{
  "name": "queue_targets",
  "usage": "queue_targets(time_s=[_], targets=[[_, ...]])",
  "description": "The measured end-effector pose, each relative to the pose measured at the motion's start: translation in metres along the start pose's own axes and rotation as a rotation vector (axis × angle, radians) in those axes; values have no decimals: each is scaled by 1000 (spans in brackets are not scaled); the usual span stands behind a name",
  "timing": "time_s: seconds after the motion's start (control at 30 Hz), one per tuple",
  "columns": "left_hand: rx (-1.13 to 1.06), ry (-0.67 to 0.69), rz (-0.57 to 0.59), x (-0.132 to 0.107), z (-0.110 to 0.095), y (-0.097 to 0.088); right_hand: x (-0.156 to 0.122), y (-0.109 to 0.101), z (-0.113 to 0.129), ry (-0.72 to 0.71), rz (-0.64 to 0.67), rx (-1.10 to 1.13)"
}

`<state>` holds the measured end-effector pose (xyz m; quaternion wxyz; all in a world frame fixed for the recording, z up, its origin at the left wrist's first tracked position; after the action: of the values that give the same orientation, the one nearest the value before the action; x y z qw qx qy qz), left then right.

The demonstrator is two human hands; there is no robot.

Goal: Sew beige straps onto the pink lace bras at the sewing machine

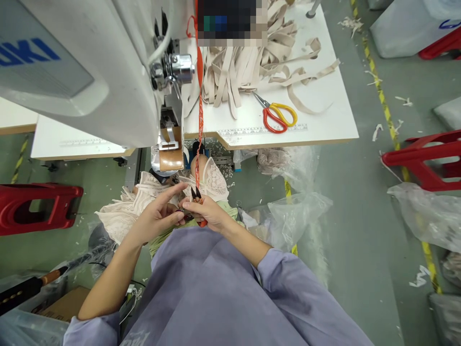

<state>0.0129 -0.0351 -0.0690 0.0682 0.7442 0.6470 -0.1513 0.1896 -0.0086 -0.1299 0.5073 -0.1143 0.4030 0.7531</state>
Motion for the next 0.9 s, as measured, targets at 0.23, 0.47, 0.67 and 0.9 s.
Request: queue_targets(time_s=[0.23, 0.47, 0.67, 0.9], targets=[[40, 3, -11, -1, -1, 0, 2, 2, -2, -53, -39, -56], [193, 214, -336, 1, 16, 7, 1, 8, -3, -236, -214, -112], [255, 424, -580, -1, 25, 15, 0, 12, -3, -335, -251, -123], [308, 395, -568, -4, 22, 14, 1, 9, -1, -313, -280, -163]])
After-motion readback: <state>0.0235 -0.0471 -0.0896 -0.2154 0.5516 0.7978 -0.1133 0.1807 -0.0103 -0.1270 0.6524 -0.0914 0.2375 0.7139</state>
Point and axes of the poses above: each hand's wrist, its own x-axis towards the middle knuckle, its own y-axis out of the palm, z = x × y, the point moved 1 cm from there along x, towards the middle knuckle, and after that the axes turned 15 degrees about -z, right-handed, at the moved point
